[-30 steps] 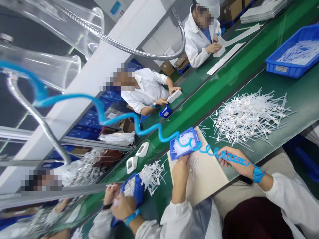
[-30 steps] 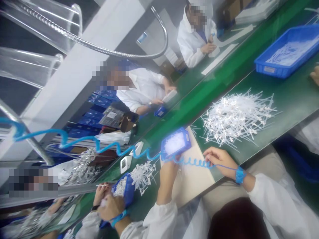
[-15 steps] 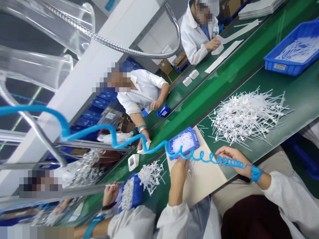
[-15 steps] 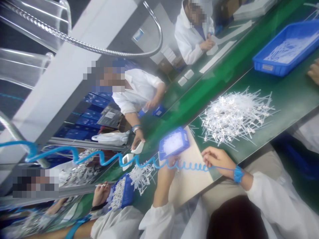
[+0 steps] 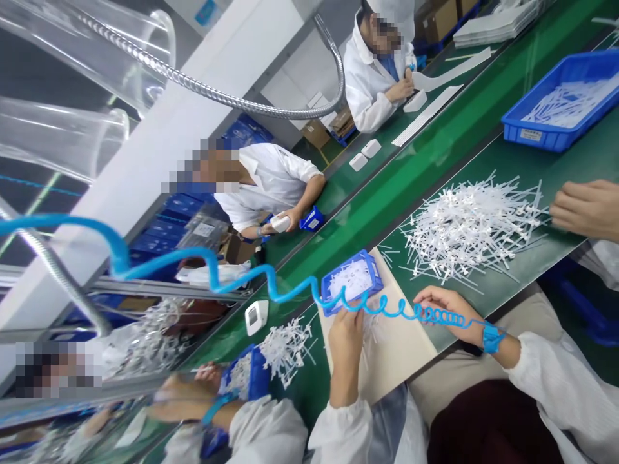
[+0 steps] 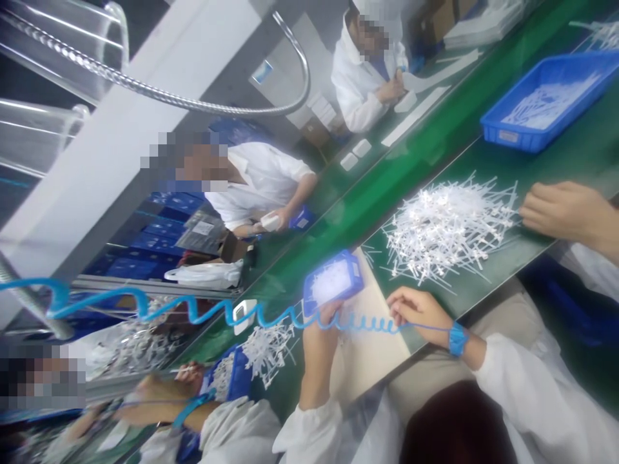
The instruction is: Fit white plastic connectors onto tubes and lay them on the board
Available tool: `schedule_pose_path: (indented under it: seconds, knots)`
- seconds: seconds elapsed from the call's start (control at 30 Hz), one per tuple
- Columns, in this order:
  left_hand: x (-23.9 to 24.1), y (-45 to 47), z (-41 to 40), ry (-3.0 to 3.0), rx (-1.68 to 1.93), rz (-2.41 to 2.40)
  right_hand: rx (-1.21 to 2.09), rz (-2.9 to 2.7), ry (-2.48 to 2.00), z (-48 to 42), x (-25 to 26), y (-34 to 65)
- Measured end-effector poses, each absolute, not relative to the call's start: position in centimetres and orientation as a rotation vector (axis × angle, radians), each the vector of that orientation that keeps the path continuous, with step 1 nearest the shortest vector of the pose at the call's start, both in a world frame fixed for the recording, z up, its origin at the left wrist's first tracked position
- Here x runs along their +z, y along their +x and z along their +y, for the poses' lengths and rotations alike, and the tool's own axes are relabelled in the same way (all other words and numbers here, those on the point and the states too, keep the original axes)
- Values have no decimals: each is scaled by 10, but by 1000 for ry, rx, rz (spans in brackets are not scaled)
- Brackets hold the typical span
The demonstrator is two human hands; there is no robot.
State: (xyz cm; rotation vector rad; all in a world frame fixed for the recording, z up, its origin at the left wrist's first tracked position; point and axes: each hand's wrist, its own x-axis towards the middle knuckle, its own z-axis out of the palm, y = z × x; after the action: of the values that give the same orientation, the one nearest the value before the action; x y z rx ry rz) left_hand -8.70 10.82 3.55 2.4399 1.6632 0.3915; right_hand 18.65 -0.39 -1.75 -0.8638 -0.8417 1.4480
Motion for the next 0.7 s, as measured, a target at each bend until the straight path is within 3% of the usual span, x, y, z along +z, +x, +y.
schedule_pose_path:
  seconds: [0.2, 0.4, 0.7]
  knots:
    - [22, -31, 80, 2299, 698, 1273, 1394, -782, -930, 3, -25, 181]
    - [7, 15, 70, 2107, 689, 1185, 1251, -752, -1005, 5, -28, 177]
    - [5, 14, 124, 2144, 422, 1047, 1273, -676, -929, 6, -26, 181]
